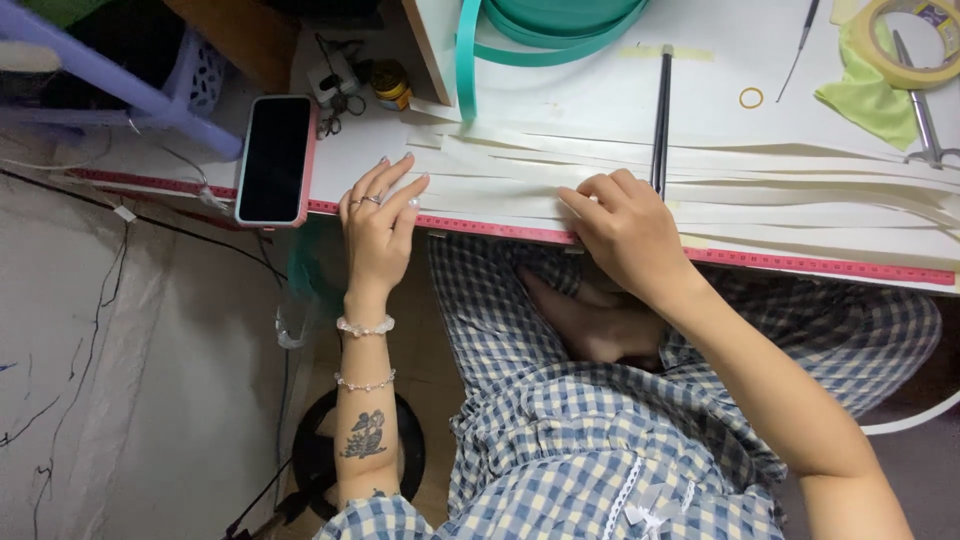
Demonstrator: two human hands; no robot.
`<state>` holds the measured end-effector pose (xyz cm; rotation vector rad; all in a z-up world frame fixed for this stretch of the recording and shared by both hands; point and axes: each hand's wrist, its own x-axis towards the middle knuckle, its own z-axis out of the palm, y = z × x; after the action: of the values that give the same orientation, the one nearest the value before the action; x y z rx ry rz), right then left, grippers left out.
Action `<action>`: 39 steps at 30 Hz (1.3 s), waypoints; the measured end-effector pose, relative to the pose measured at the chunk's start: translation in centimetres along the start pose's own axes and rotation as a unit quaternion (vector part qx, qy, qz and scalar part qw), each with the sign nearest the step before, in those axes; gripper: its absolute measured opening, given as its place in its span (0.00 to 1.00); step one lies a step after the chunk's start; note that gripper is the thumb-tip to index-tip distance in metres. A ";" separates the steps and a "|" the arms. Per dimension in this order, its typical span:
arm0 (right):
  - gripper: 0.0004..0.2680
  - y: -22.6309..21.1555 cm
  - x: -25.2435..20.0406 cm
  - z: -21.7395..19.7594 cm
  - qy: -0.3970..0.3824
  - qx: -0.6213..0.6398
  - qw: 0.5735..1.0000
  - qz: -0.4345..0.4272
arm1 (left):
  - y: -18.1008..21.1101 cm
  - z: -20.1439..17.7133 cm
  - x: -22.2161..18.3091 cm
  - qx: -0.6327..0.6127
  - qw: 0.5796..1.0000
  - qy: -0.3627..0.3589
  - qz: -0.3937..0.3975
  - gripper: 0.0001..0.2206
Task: Aligning a bundle of white plastic strips on a table and securing the ends with adhesive tape.
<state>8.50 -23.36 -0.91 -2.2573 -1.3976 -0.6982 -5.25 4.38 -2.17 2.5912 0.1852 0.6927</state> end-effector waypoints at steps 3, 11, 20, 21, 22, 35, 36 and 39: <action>0.05 0.3 0.3 0.2 -0.022 0.010 1.000 -0.005 | -0.4 -0.2 -0.1 -0.063 0.998 -0.003 -0.023 0.16; 0.02 0.4 0.8 -0.7 -0.043 0.073 0.993 0.081 | -0.4 0.0 0.1 -0.107 0.993 0.027 -0.046 0.15; 0.05 -0.5 1.8 -1.5 -0.062 0.098 0.988 0.106 | -0.2 0.5 -0.1 -0.077 0.995 0.068 -0.016 0.07; 0.05 -0.6 1.9 -1.5 -0.061 0.097 0.989 0.093 | -0.2 0.5 0.0 -0.075 0.994 0.074 -0.003 0.05; 0.05 -0.8 1.9 -1.3 -0.061 0.097 0.989 0.093 | -0.2 0.6 -0.1 -0.075 0.994 0.074 -0.003 0.05; 0.14 -2.8 -0.2 1.7 0.008 0.058 0.995 -0.078 | -0.2 1.0 0.1 -0.088 0.985 0.148 -0.009 0.06; 0.15 -2.7 -0.5 1.8 0.002 0.043 0.996 -0.083 | 0.1 0.9 0.2 -0.092 0.984 0.155 -0.010 0.08; 0.15 -3.1 -0.4 1.4 0.002 0.048 0.996 -0.080 | 1.6 0.7 0.3 -0.032 0.974 0.223 0.034 0.17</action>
<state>5.87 -21.57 -2.02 -2.0862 -1.5869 -0.6702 -4.64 2.77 -1.84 2.3545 0.2082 1.2781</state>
